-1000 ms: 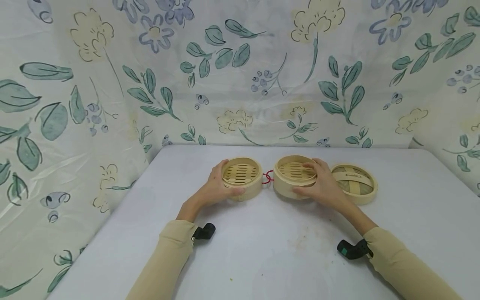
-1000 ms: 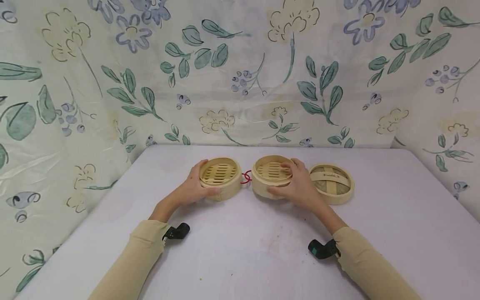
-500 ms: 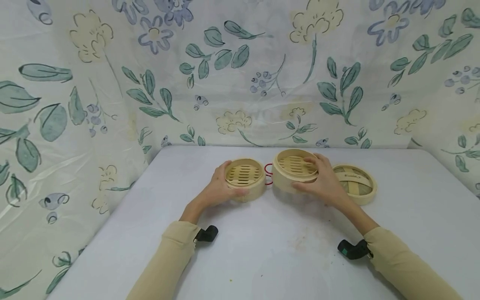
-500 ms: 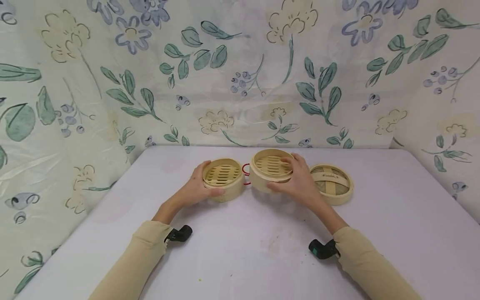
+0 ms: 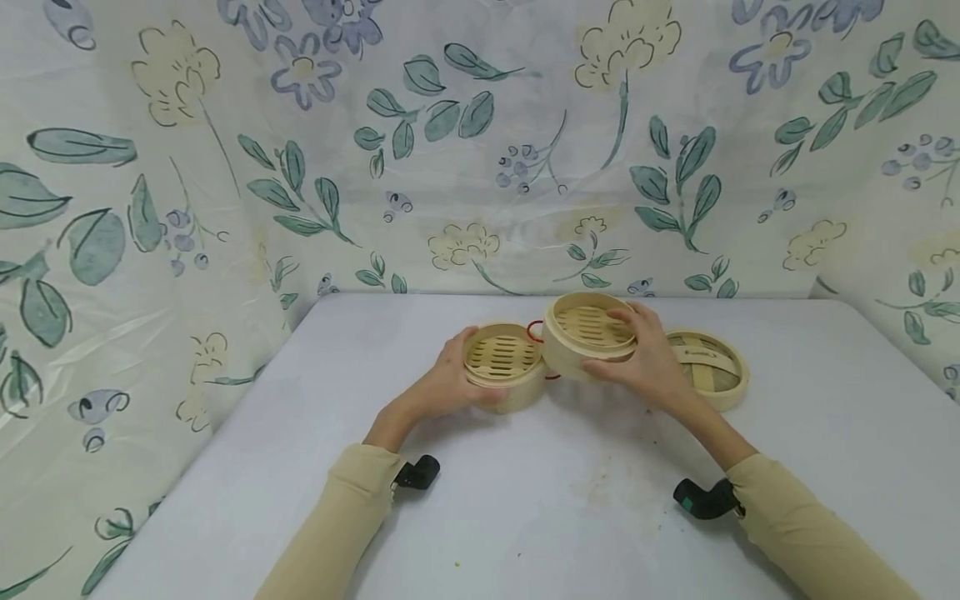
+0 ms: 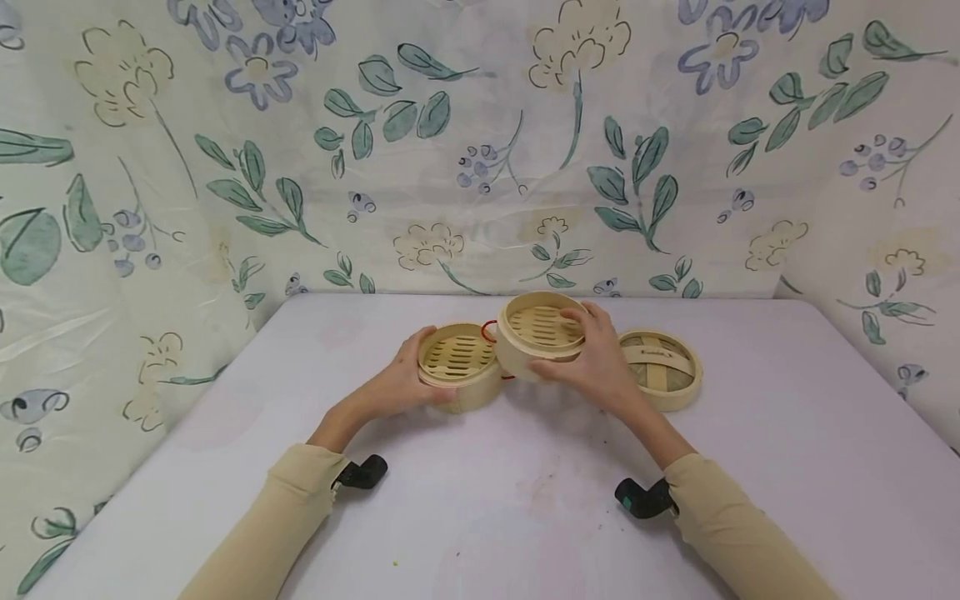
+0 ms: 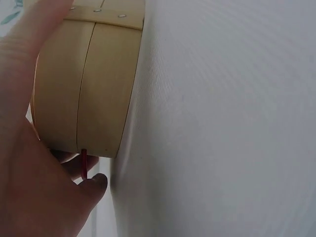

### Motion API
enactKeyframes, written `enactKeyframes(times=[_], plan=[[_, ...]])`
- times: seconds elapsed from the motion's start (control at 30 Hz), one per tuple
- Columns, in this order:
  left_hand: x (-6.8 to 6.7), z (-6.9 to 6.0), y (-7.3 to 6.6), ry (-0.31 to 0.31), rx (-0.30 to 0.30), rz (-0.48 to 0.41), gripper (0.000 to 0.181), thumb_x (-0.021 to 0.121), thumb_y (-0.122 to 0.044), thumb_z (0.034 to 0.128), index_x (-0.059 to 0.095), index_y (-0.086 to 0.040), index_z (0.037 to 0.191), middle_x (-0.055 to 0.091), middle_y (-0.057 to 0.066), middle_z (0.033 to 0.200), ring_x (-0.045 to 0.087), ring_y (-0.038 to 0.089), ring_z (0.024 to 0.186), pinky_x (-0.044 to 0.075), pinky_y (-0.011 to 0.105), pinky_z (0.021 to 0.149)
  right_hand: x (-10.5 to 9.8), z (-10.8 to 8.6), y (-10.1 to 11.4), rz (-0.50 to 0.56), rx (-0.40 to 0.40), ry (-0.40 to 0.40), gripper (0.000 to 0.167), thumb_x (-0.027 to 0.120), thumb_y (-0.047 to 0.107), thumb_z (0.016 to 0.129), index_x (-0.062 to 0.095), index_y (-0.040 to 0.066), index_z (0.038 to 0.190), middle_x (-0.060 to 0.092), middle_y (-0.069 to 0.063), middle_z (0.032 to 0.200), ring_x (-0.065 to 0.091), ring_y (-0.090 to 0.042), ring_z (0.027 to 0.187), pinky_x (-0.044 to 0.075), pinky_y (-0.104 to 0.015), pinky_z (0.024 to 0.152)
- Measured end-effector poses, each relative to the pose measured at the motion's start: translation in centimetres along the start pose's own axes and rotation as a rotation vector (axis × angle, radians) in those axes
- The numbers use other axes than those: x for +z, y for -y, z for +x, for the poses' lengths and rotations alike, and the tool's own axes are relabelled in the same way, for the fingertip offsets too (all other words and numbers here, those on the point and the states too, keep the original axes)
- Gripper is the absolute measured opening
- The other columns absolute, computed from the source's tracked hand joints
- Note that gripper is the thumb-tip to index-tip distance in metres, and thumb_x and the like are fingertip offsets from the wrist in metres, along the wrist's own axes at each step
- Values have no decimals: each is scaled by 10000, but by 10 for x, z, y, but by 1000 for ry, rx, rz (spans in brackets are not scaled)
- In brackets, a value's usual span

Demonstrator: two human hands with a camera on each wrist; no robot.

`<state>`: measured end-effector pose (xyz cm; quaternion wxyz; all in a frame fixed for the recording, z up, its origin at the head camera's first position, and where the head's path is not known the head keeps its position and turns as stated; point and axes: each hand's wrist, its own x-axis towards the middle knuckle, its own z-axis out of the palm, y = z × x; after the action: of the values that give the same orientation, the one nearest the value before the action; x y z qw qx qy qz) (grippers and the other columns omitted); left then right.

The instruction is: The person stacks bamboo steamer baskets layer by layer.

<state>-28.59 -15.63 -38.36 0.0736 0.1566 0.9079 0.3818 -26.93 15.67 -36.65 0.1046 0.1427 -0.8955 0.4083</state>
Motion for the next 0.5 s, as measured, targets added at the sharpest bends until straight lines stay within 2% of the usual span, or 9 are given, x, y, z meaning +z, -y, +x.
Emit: enactKeyframes(times=[0.2,0.5], plan=[[2,1,-4,49,47,28,1245,863,-429,682,51,-141,1581,202,169,1579,245,318,1453,243,547,1166,-1,1,1,3,-3,1,850,814,416,794,416,50,1449,180,-203,1592,200,-425,1459,240,-639,1135],[7,0,-10,33,68,12,1244,884,-373,663,86,-82,1571,248,177,1561,284,312,1439,252,501,1175,6,3,6,20,-44,26,857,836,403,770,431,61,1444,209,-190,1583,246,-420,1439,277,-632,1122]])
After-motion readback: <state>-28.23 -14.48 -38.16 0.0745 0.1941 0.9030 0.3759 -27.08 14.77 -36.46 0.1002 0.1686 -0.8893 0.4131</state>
